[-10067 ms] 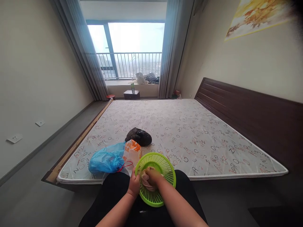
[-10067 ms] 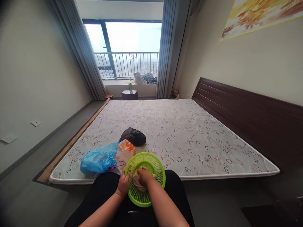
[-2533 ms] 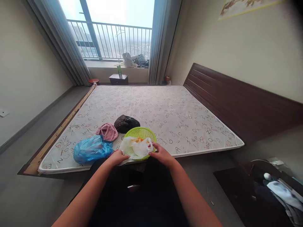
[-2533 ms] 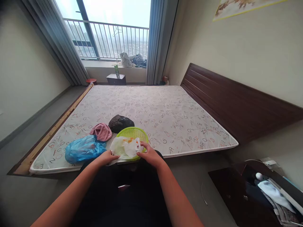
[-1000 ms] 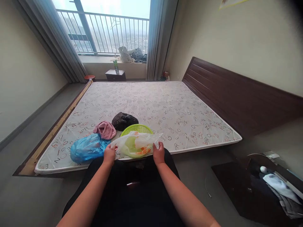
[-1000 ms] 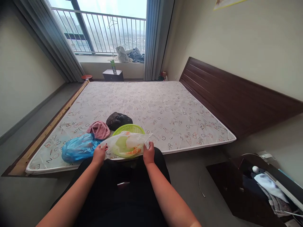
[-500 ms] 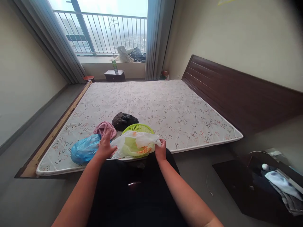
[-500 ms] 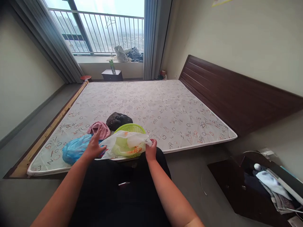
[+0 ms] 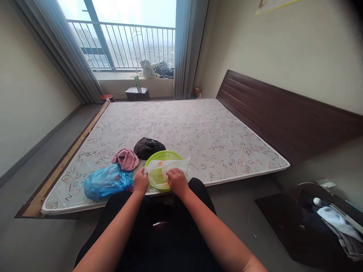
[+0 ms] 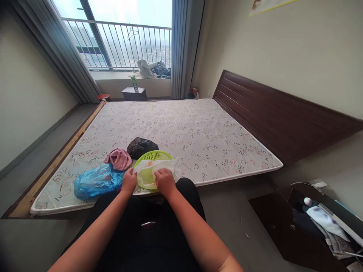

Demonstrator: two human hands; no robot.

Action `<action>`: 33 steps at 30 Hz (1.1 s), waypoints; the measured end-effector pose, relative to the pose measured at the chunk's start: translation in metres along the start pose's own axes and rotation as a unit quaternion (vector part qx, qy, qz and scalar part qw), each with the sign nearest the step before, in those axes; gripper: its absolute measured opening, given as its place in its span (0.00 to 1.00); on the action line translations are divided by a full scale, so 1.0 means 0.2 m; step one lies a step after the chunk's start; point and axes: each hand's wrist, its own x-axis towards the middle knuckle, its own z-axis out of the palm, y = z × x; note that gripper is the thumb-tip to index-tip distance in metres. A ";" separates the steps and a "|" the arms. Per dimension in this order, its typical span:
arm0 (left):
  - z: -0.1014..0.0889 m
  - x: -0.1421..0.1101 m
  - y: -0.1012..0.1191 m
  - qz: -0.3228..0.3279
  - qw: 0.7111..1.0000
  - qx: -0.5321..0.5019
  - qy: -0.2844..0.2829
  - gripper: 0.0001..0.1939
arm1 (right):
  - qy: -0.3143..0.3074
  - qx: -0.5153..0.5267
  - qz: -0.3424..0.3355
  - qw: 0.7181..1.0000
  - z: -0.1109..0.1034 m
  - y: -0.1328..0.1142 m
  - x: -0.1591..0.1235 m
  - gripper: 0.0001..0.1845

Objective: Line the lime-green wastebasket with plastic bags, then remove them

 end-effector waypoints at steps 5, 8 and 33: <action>-0.01 -0.01 -0.01 0.044 0.996 -0.073 -0.025 0.18 | 0.085 -0.033 0.180 0.979 0.08 0.21 0.07 0.31; -0.01 -0.01 0.00 0.030 0.993 -0.108 -0.028 0.17 | 0.087 -0.003 0.217 0.972 0.09 0.33 0.09 0.37; -0.13 0.12 0.00 0.059 0.997 0.028 -0.049 0.19 | 0.096 -0.043 0.149 0.983 -0.12 0.26 0.15 0.14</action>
